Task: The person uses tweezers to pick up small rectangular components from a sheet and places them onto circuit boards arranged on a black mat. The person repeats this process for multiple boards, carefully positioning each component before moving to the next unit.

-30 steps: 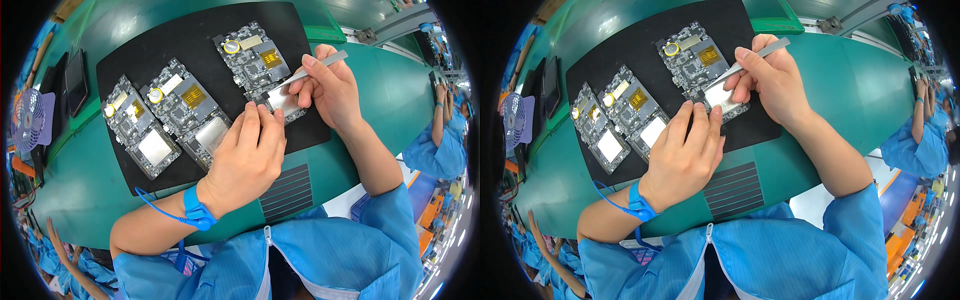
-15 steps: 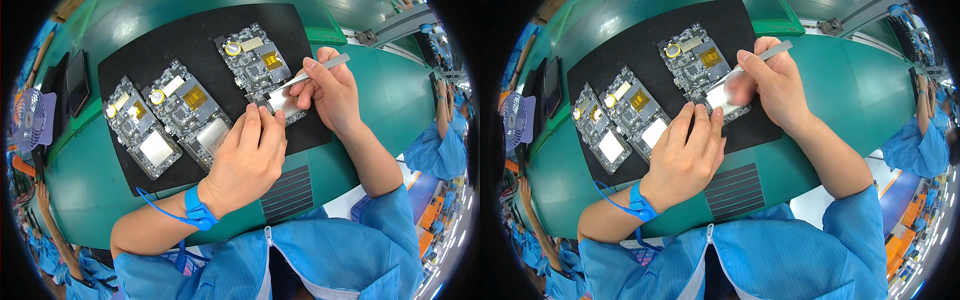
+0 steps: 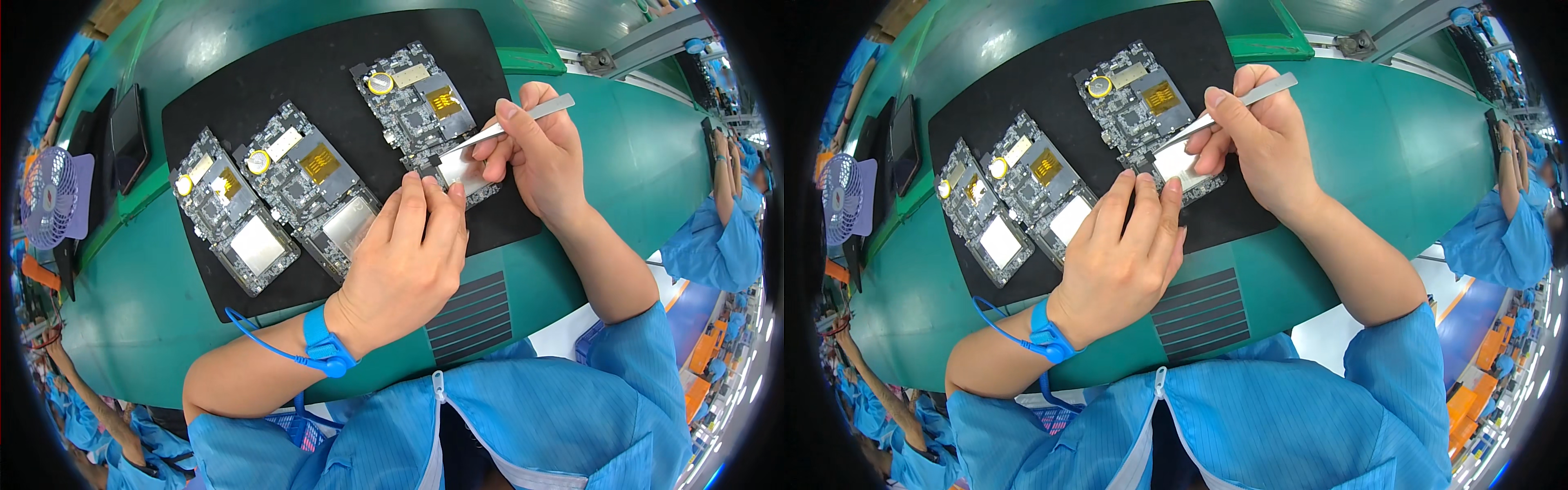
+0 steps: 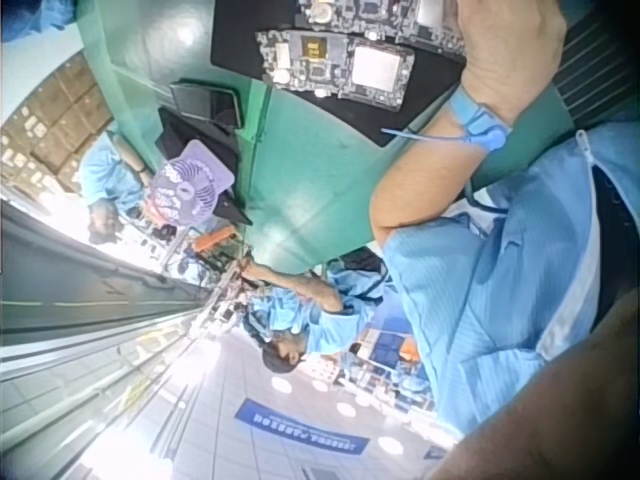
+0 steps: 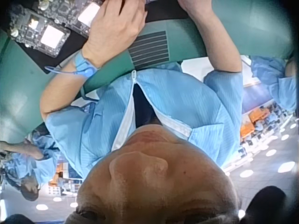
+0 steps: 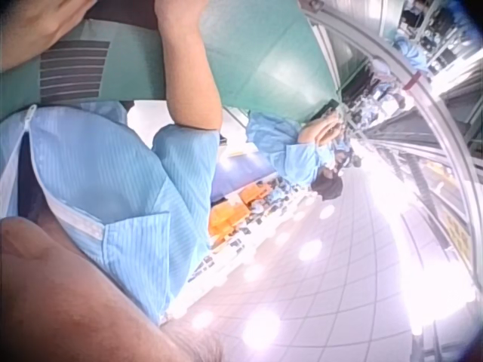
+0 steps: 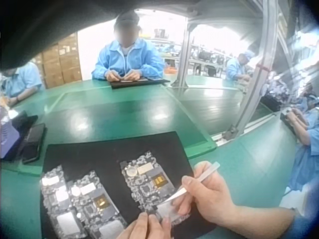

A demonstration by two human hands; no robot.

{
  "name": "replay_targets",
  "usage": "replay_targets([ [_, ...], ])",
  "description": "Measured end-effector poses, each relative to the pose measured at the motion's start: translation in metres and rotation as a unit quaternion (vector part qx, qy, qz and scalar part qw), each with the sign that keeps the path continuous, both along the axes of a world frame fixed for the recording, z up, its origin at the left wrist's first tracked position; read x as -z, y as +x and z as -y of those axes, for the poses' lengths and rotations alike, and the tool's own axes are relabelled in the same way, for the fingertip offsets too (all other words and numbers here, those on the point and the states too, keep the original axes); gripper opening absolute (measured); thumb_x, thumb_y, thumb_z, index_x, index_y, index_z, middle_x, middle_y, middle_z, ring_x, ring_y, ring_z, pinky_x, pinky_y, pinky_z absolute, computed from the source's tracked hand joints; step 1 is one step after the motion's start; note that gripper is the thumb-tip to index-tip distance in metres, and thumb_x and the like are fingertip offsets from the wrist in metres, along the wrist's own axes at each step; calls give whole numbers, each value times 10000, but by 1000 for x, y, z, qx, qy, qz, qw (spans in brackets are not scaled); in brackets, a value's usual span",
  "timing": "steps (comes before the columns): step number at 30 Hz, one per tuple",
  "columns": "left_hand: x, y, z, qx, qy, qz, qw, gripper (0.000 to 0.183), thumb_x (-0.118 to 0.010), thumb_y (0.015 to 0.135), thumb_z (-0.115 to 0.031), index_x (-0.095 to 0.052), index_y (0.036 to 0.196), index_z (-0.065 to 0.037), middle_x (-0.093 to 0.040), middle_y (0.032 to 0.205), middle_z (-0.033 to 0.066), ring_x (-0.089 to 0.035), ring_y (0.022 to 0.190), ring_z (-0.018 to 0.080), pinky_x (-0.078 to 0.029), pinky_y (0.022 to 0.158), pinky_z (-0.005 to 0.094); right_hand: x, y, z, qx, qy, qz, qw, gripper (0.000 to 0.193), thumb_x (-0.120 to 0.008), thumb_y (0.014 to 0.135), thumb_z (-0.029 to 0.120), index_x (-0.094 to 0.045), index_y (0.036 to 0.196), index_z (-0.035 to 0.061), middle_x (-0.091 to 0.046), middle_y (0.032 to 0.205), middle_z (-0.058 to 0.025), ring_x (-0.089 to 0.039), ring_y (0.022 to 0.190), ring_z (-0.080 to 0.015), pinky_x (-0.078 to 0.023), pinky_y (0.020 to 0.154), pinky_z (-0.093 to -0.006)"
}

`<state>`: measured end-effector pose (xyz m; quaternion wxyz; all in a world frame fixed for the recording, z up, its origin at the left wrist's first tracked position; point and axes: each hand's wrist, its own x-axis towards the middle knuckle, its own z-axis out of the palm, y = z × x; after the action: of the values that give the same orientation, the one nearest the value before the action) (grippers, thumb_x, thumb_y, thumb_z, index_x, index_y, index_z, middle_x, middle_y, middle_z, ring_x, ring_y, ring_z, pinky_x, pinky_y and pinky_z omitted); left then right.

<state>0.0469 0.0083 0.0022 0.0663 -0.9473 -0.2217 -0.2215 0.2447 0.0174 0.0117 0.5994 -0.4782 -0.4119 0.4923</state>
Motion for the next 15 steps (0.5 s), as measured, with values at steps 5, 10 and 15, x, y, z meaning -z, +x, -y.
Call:
replay_targets([
  [5, -1, 0, 0, 0, 4, -1, 1000, 443, -667, 717, -164, -627, 1103, 48, -597, 1019, 199, -573, 994, 331, -505, 823, 356, 0, 0, 0, 4, -2, -7, 1000, 242, -542, 919, 108, -315, 862, 49, -559, 620, -110, -624, 515, -155, -525, 438, -244],
  [10, -1, 0, 0, 2, 7, -3, 1000, 441, -667, 718, -166, -627, 1102, 48, -594, 1024, 203, -571, 995, 332, -505, 825, 356, 0, 0, 0, 7, -2, 0, 1000, 241, -545, 916, 102, -315, 864, 50, -554, 621, -103, -623, 514, -154, -525, 437, -246],
  [15, -1, 0, -1, 4, 5, -2, 1000, 442, -669, 718, -167, -627, 1100, 51, -591, 1027, 208, -568, 1000, 335, -504, 829, 356, 3, 1, -1, 9, 10, 3, 1000, 245, -548, 914, 104, -314, 863, 54, -552, 620, -97, -625, 515, -152, -521, 440, -238],
])
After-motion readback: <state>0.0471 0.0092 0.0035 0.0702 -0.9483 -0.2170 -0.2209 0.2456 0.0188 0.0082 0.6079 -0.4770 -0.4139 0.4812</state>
